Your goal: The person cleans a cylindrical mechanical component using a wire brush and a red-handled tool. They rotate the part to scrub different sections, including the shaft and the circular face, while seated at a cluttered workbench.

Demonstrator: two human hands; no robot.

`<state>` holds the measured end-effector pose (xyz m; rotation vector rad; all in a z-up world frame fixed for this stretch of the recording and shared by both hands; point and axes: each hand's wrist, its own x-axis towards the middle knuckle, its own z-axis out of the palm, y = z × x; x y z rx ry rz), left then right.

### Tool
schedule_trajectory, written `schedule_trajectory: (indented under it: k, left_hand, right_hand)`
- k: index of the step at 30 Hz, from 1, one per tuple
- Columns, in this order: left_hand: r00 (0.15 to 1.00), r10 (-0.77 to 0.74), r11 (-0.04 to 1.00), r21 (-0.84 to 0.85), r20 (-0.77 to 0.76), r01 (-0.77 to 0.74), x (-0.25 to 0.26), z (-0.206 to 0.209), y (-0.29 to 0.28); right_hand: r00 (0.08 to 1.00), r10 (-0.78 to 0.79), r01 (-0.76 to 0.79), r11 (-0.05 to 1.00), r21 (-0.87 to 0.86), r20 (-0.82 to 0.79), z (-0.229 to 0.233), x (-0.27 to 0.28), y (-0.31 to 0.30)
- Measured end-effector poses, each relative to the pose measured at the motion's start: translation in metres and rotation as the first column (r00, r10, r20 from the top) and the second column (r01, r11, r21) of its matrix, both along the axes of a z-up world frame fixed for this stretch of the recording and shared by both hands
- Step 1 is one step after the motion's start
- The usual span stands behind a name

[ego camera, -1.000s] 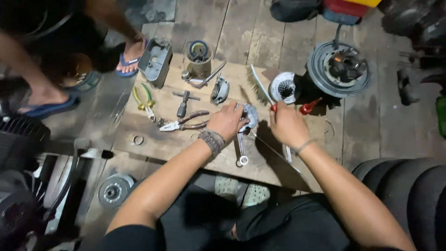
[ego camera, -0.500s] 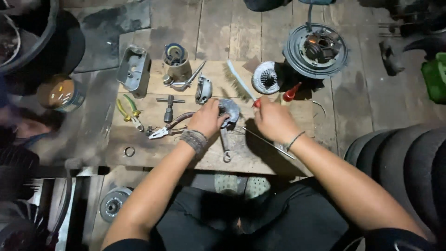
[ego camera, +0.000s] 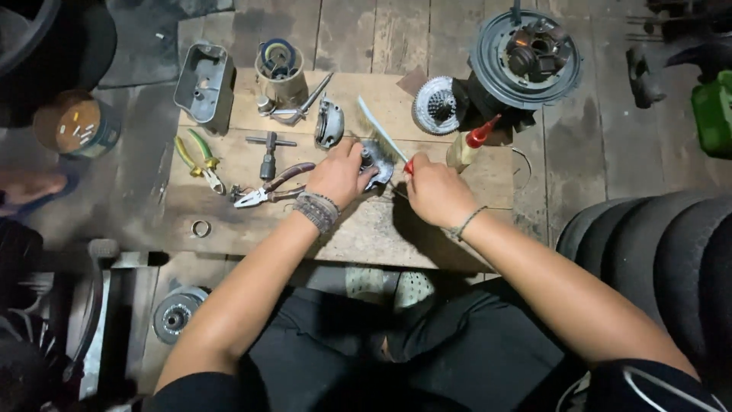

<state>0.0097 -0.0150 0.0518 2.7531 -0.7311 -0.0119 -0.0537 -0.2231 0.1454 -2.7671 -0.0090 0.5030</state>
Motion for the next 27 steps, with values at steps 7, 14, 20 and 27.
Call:
schedule_trajectory:
  k: [7, 14, 20, 27]
  left_hand:
    - [1.0, -0.008, 0.999, -0.039, -0.004, 0.008, -0.007, 0.014, -0.003]
    - [0.994, 0.05, 0.998, -0.036, -0.094, -0.053, -0.001, 0.013, -0.018]
    - [0.989, 0.044, 0.995, -0.078, -0.143, -0.056, -0.01, 0.014, -0.009]
    - [0.979, 0.098, 0.987, -0.106, -0.18, -0.118, -0.01, 0.029, -0.011]
  right_hand:
    - [0.977, -0.047, 0.048, 0.999, -0.001, 0.209, -0.002, 0.027, -0.018]
    - [0.969, 0.108, -0.087, 0.991, -0.098, 0.224, -0.029, 0.023, -0.007]
    - [0.972, 0.016, -0.003, 0.998, -0.058, 0.234, -0.006, 0.022, -0.011]
    - [0.994, 0.061, -0.052, 0.994, -0.099, 0.088, -0.027, 0.021, 0.006]
